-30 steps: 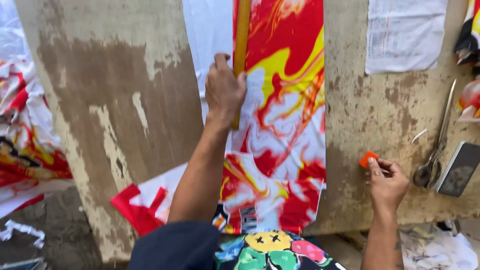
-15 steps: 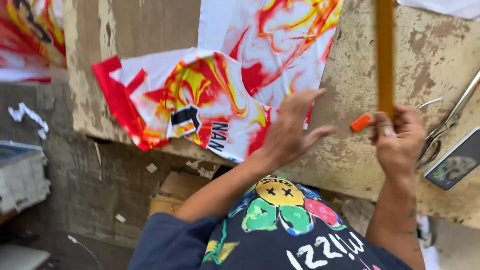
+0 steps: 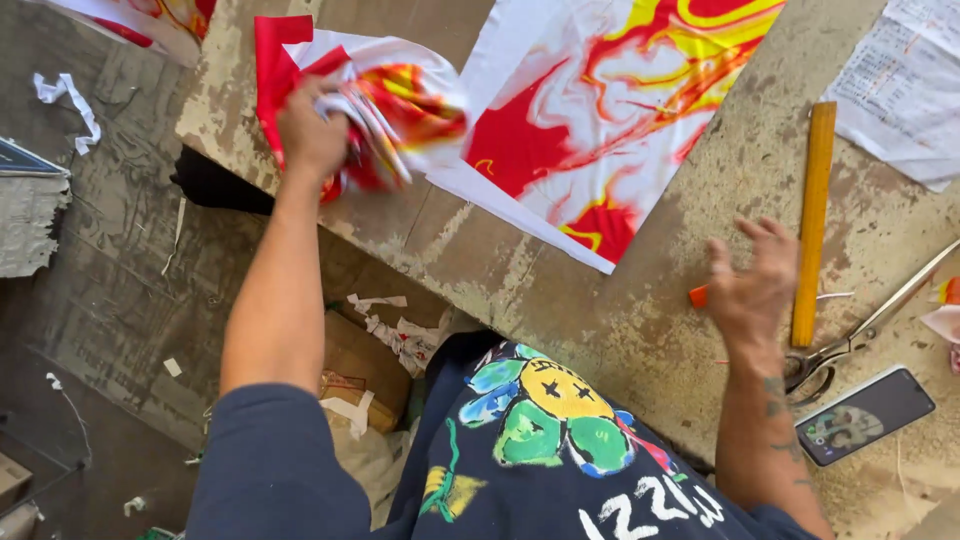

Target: The person is organizing, measuring, and cutting printed jersey fabric pieces on a workbench using scissors and a ruler.

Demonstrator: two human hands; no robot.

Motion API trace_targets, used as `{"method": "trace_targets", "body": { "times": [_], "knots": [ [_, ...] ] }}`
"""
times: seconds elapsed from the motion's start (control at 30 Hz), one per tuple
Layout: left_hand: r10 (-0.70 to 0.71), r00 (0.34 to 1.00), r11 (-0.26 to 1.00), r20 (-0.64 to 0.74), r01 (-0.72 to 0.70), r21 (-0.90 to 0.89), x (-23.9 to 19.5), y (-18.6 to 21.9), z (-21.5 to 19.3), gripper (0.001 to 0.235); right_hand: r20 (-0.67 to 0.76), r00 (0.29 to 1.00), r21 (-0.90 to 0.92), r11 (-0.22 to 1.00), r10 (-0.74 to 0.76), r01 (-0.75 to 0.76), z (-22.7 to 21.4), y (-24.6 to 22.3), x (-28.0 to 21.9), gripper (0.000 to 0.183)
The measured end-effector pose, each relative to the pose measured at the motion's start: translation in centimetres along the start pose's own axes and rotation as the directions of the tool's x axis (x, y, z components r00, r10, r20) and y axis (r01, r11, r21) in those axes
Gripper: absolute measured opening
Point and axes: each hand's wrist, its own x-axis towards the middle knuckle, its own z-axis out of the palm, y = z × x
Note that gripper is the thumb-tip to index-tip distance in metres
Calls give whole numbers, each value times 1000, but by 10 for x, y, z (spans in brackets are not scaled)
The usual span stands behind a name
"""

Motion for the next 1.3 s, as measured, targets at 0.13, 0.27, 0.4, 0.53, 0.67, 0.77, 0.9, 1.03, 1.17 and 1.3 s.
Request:
{"method": "trace_targets", "body": {
  "times": [0.13, 0.27, 0.4, 0.53, 0.67, 0.77, 0.9, 1.03, 1.17, 1.3],
  "knots": [
    [107, 882, 946, -460, -233, -226, 85, 16, -6, 47, -66, 946, 123, 938, -317, 323, 52, -29, 36, 46],
    [518, 753, 853, -405, -491, 177, 51, 57, 78, 97, -22, 891, -68, 890, -453, 451, 95, -46, 48, 77],
    [566, 804, 821, -179, -532, 206, -68, 99, 167, 90, 16, 907, -159, 894, -421, 418, 105, -61, 38, 83],
    [622, 779, 703, 79, -600, 381, -88, 48, 151, 97, 181, 928, -204, 911, -325, 359, 97, -86, -1, 81],
    [637, 741, 621, 212, -656, 429, -65, -22, 77, 106, 100, 931, -106, 926, -352, 362, 70, -85, -35, 78],
    [592, 798, 687, 113, -573, 448, -115, -1, 31, 93, -58, 950, -37, 951, -308, 306, 41, -12, -35, 59],
    [574, 817, 741, -53, -491, 459, -190, -21, 71, 83, 145, 904, -255, 867, -403, 427, -8, 67, -57, 65],
    [526, 850, 784, -15, -479, 395, -241, -19, 87, 80, 246, 833, -115, 838, -496, 533, -20, 101, -52, 45],
    [556, 827, 802, -80, -509, 312, -261, -10, 93, 75, 305, 807, 14, 850, -505, 527, -42, 77, -37, 29],
    [519, 854, 847, -29, -509, 152, -278, 14, 83, 65, 400, 759, 3, 829, -514, 559, -52, 62, -21, 27]
  ]
}}
